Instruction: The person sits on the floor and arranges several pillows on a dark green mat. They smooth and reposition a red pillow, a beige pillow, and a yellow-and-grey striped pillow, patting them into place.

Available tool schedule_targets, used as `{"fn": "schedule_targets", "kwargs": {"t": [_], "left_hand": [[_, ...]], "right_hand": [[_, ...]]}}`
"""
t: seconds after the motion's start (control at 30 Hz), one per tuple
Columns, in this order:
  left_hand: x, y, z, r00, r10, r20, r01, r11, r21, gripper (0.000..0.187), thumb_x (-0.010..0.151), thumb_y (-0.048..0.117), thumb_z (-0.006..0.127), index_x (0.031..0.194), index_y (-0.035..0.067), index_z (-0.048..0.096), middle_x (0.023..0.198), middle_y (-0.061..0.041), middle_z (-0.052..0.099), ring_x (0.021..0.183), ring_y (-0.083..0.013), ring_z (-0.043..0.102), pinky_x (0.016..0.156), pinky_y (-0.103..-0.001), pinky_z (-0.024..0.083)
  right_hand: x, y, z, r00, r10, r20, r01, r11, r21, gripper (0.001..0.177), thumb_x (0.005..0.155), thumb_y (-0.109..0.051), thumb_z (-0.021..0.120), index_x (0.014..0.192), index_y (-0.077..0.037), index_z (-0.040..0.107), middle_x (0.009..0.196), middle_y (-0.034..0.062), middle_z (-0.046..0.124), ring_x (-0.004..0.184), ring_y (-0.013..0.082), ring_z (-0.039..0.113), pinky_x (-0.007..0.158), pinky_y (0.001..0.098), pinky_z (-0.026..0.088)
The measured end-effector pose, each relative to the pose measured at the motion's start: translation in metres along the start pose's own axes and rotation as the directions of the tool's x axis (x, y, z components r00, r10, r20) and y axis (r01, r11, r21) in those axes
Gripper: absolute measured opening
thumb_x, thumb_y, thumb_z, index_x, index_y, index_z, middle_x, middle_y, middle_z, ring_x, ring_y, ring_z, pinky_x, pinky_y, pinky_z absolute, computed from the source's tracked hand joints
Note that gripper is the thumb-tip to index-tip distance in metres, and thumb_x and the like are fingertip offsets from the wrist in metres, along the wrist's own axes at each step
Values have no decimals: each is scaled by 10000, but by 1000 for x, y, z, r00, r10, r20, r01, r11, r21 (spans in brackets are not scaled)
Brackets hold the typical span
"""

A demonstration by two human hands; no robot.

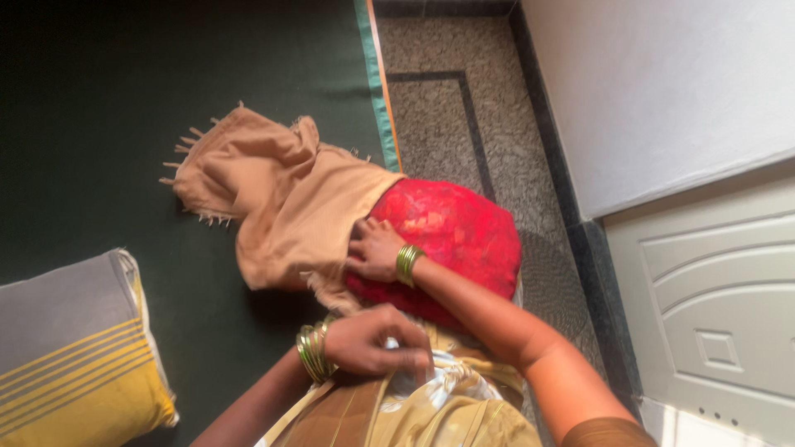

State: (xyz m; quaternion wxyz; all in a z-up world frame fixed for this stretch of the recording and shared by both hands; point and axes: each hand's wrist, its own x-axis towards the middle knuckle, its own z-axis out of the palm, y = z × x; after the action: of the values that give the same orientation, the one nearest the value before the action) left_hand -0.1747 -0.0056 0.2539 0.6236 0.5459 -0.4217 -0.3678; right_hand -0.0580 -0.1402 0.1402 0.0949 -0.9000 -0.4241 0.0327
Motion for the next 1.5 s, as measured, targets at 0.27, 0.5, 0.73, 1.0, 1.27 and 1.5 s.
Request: {"fn": "schedule_targets", "kwargs": {"t": [0.27,0.5,0.73,1.0,1.27,1.5], "left_hand": [[9,-83,-84,313,90,-945,871,371,324,454,934,401,651,1221,50,613,1157,-177,660,1063,-348,628,927,-479,503],[10,-146,-77,385,14,-923,829,435,352,383,847,238,668,1190,92,579,1187,-179,574,1129,-400,573,928,-525,456],[69,-160,-150,428,140,-893,729,530,433,429,835,104,633,1262,123,588,1187,-185,571,1011,-389,632,855,-498,526],[111,-190,-230,432,-203,-879,818,498,287,298,939,340,603,1148,182,744,1008,-190,734,948,-366,699,861,-472,544],[129,-208,-230,429,-274,-861,692,712,118,383,975,405,550,919,116,796,854,-197,755,835,-350,749,817,-456,568],[142,-113,-175,520,45,-853,554,742,377,348,979,318,523,870,94,766,877,-181,752,841,-362,730,820,-477,556]], "right_hand": [[9,92,23,963,270,-12,-270,962,-30,564,876,-618,564,1253,-220,693,1344,190,603,1284,401,533,1055,543,397],[-5,208,33,618,617,488,-785,519,338,912,808,-819,626,1232,-15,695,1263,259,677,1182,399,651,1026,460,497],[5,179,1,710,516,479,-681,676,281,853,633,-807,649,1079,-94,791,1130,210,754,1053,360,718,930,432,547],[25,156,0,755,452,475,-599,771,218,911,622,-803,712,1090,-23,757,1141,241,736,1065,360,722,950,422,558],[27,146,14,780,443,443,-592,751,292,841,650,-737,663,1157,-69,725,1114,235,730,1037,372,704,928,449,531],[23,142,47,829,484,280,-550,797,249,779,698,-681,627,1178,-73,720,1152,226,724,1073,374,692,958,472,509]]}}
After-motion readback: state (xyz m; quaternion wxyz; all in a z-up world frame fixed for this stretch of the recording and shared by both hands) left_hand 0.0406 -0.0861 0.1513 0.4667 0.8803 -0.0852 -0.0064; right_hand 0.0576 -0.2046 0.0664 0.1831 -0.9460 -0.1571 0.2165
